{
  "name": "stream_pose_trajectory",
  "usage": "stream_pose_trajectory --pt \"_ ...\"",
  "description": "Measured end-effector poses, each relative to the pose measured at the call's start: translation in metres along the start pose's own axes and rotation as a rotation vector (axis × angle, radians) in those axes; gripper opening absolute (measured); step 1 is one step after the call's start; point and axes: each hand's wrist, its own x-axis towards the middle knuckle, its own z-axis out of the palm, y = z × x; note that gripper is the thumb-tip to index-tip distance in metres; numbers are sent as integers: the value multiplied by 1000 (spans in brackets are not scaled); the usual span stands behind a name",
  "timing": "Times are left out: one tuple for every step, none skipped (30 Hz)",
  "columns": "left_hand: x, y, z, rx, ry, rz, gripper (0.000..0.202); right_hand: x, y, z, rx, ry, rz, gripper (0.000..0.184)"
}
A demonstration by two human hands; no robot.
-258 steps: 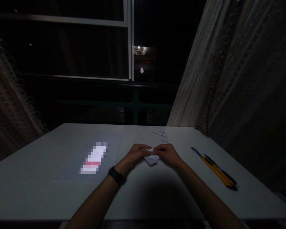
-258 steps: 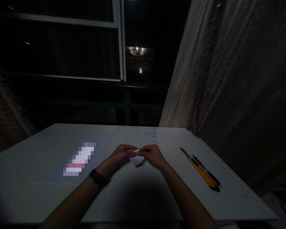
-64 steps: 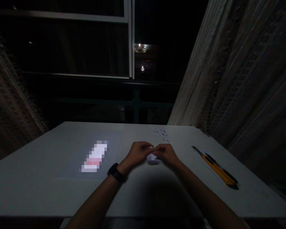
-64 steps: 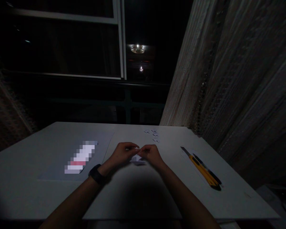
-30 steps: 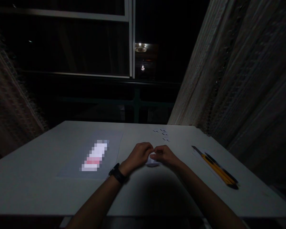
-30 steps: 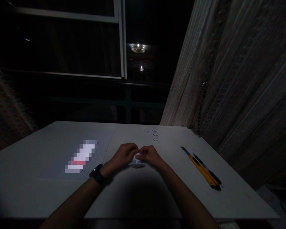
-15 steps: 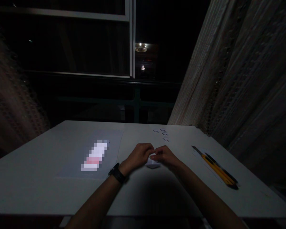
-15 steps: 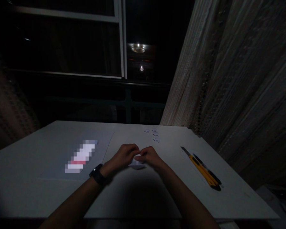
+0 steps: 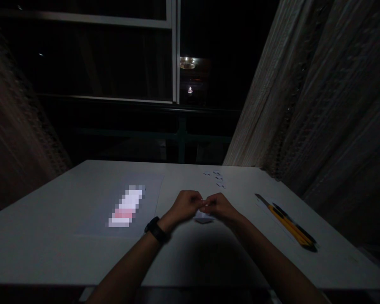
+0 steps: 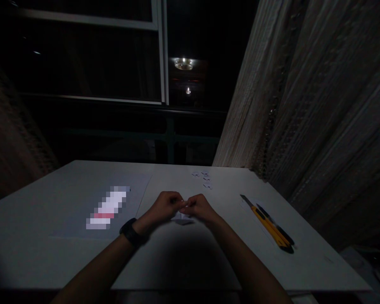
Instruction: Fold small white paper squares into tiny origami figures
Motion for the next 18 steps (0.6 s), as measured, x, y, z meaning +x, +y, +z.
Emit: stream_pose_trajectory --pt "0 0 0 -4 7 -9 31 0 0 0 -1 -6 -2 22" --pt "0 0 0 -6 13 -17 29 0 0 -1 0 -11 -6 22" --pt "0 1 0 -8 17 -20 28 0 0 -1 -3 -15 -10 22" --pt "0 1 0 -10 19 -20 26 0 0 -1 -7 -17 -12 22" --pt "-1 2 0 -14 20 -16 26 0 -1 -1 -14 -16 -15 21" --pt "-1 2 0 -19 20 -9 26 0 -1 -1 -22 -12 -18 21" --pt "-1 3 0 -25 20 -1 27 0 -1 -1 -31 -7 -17 21" --pt "-2 3 0 -31 22 4 27 0 -2 -1 -37 -2 -13 21" --pt "-2 3 0 -35 24 9 27 -1 -2 0 -40 5 -7 22" --pt "-2 3 0 -38 24 13 27 -1 -3 0 -42 10 -2 22" --pt "-2 3 -1 -38 22 16 26 -1 -3 0 -46 11 2 22" --pt "-2 3 -1 -35 19 19 25 -2 -3 0 -50 9 0 22" --pt "-2 2 -1 -32 13 21 24 -2 -4 0 -55 7 -6 22" --pt "-1 2 -1 -29 6 22 24 -2 -4 0 -62 0 -14 22" --pt "-1 1 -1 -28 0 22 23 -2 -4 0 -68 -4 -20 23" --pt "-1 1 -1 -29 -3 22 23 -2 -4 -1 -72 -5 -24 23" --pt "-1 0 0 -33 -4 23 23 -2 -4 -1 -76 -2 -24 24" --pt "-1 0 0 -39 -3 24 23 -2 -4 -1 -79 4 -22 24"
